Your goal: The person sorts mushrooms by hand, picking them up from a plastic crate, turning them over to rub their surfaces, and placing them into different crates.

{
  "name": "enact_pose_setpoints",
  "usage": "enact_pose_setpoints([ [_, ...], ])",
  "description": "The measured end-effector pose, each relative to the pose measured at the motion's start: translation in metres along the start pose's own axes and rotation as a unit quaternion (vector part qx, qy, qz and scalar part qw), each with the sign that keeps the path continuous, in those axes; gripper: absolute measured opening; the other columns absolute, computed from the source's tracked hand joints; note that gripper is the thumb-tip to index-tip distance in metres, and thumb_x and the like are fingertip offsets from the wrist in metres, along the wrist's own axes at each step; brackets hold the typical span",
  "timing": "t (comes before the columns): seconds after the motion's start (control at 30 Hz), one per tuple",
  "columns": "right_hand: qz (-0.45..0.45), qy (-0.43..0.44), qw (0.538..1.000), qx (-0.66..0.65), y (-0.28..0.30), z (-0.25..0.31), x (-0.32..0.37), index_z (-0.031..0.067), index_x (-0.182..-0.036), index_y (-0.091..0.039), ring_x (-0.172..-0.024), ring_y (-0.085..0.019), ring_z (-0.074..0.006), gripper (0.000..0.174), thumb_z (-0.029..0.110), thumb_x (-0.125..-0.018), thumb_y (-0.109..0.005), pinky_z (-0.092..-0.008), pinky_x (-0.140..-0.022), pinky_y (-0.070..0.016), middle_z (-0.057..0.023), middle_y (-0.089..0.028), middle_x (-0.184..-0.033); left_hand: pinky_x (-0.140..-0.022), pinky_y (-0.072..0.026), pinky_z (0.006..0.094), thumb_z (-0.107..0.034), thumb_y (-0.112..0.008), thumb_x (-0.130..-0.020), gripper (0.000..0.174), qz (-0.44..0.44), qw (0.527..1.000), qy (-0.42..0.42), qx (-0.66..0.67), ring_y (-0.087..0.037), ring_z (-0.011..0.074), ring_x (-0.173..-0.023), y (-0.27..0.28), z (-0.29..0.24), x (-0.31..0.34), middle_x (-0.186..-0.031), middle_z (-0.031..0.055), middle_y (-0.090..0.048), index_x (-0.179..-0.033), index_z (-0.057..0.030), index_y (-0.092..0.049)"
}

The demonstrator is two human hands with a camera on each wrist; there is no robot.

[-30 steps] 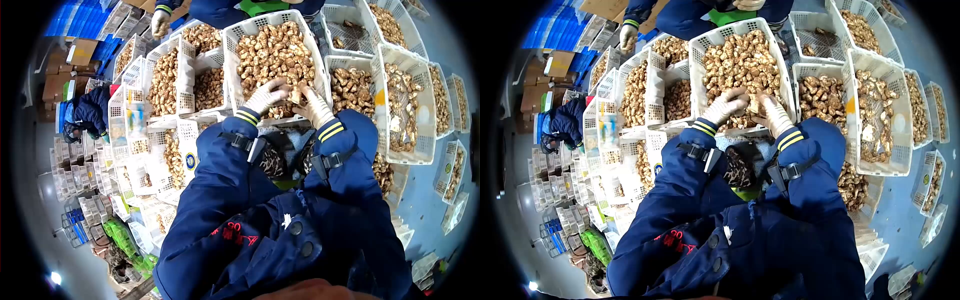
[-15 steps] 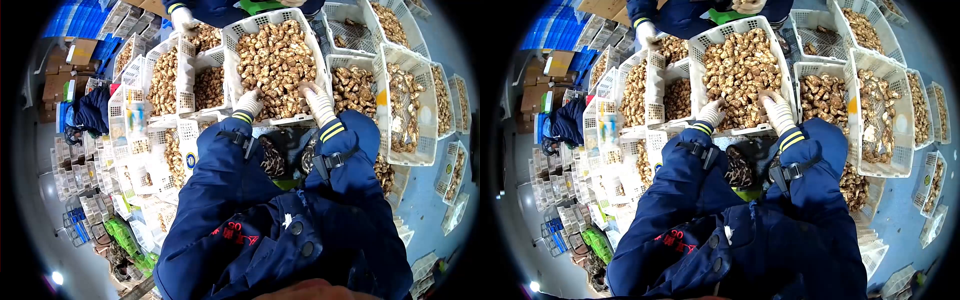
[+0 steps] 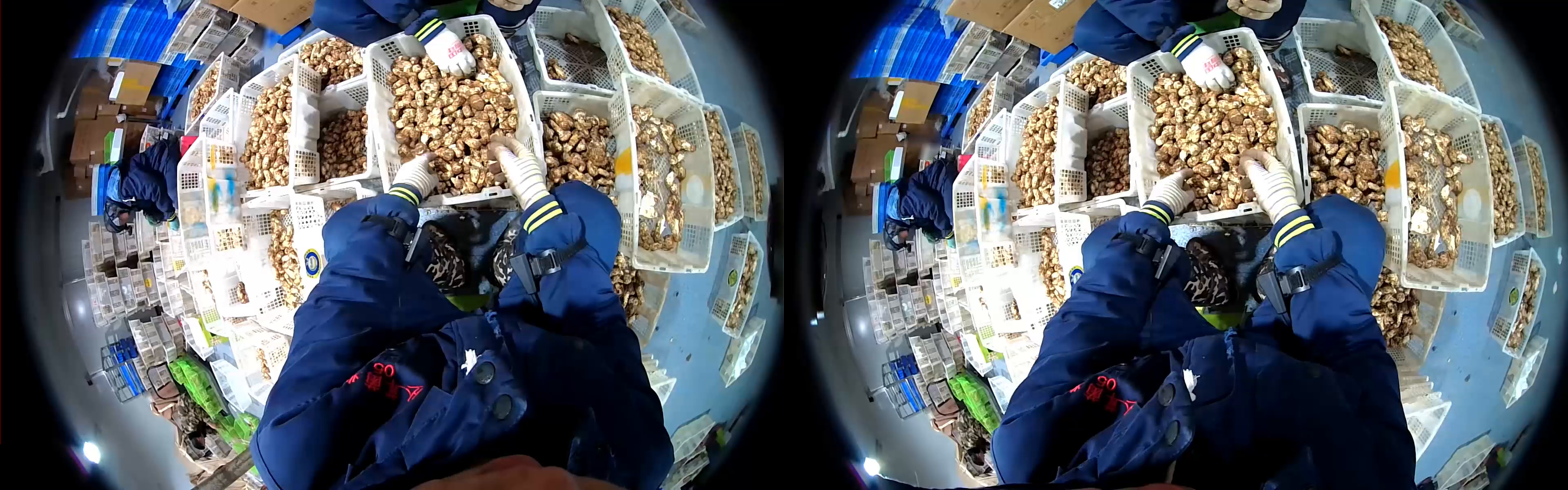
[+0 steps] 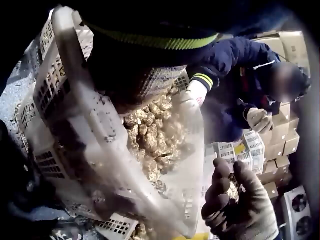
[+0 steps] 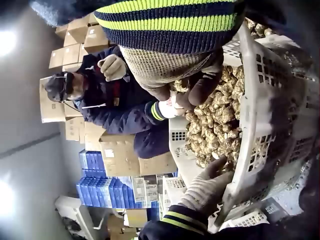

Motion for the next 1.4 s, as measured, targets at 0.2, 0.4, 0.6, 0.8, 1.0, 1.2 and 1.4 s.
enact_pose_setpoints([
  [0.2,0.006,0.02,1.0,0.018,-0.003,0.003,0.002,0.0071,-0.112,-0.06,-0.065,-0.059,-0.0121,0.03,0.026,-0.089,-0.058,-0.0263,-0.054,-0.0487,-0.0037,-0.064,-0.087,-0.09,-0.0474,0.0356,-0.017,-0.069,-0.072,0.066,0.043,0.995,-0.048,-0.076,-0.059,0.0332,-0.106,-0.007,-0.016,0.007,-0.115,0.0207,-0.06,-0.133,-0.0081,-0.045],
  [0.4,0.006,0.014,0.999,0.037,-0.004,-0.002,0.001,0.0075,-0.113,-0.06,-0.064,-0.059,-0.0115,0.031,0.026,-0.088,-0.059,-0.0252,-0.054,-0.0484,-0.0019,-0.063,-0.085,-0.095,-0.0449,0.038,-0.047,-0.076,-0.065,0.095,0.072,0.996,0.014,-0.054,-0.053,0.0333,-0.115,-0.005,-0.048,0.021,-0.126,0.024,-0.052,-0.138,-0.0038,-0.033],
  [0.6,0.008,0.012,1.0,0.026,-0.003,-0.006,-0.002,0.0056,-0.113,-0.06,-0.065,-0.059,-0.0121,0.031,0.024,-0.088,-0.058,-0.0257,-0.053,-0.0486,-0.0034,-0.063,-0.085,-0.093,-0.0464,0.0401,-0.041,-0.073,-0.071,0.089,0.031,0.988,0.131,-0.081,-0.054,0.0346,-0.112,-0.008,-0.066,0.019,-0.122,0.0262,-0.052,-0.14,-0.0066,-0.028],
  [0.8,0.004,0.033,0.998,0.05,-0.004,-0.001,0.0,0.0054,-0.111,-0.06,-0.064,-0.058,-0.0114,0.031,0.026,-0.088,-0.059,-0.0256,-0.053,-0.0483,-0.0035,-0.064,-0.086,-0.093,-0.0461,0.0394,-0.033,-0.074,-0.071,0.088,0.028,0.988,0.133,-0.07,-0.055,0.0338,-0.11,-0.016,-0.057,0.011,-0.123,0.0245,-0.052,-0.141,-0.0081,-0.026],
  [1.0,0.006,0.013,0.999,0.031,-0.004,-0.008,-0.004,0.0077,-0.111,-0.061,-0.062,-0.057,-0.0104,0.029,0.025,-0.088,-0.06,-0.0248,-0.049,-0.0468,-0.002,-0.064,-0.084,-0.096,-0.0441,0.0411,-0.027,-0.069,-0.074,0.092,0.077,0.977,0.182,-0.085,-0.049,0.0333,-0.12,-0.019,-0.068,0.011,-0.131,0.0232,-0.045,-0.146,-0.0094,-0.014],
  [1.2,0.005,0.025,0.999,0.035,-0.002,-0.011,-0.008,0.0069,-0.111,-0.062,-0.061,-0.058,-0.0104,0.031,0.027,-0.087,-0.061,-0.0245,-0.049,-0.0466,-0.003,-0.065,-0.083,-0.095,-0.045,0.0376,-0.025,-0.071,-0.074,0.095,0.072,0.978,0.187,-0.059,-0.051,0.031,-0.117,-0.015,-0.072,0.014,-0.129,0.0226,-0.046,-0.147,-0.0102,-0.012],
  [1.4,0.02,0.013,0.999,0.022,-0.002,-0.013,-0.01,0.0053,-0.112,-0.062,-0.063,-0.058,-0.0101,0.034,0.029,-0.086,-0.061,-0.0245,-0.052,-0.0465,-0.003,-0.065,-0.082,-0.095,-0.0454,0.0383,-0.026,-0.073,-0.072,0.096,0.049,0.985,0.157,-0.048,-0.052,0.0319,-0.115,-0.022,-0.066,0.009,-0.126,0.0225,-0.049,-0.147,-0.0111,-0.014],
])
Point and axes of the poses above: each hand's wrist, its own x-axis away from the middle knuckle, its own y-axis out of the back of the hand, z = x × y, the point moved 4 cm from there along -x, towards the middle knuckle
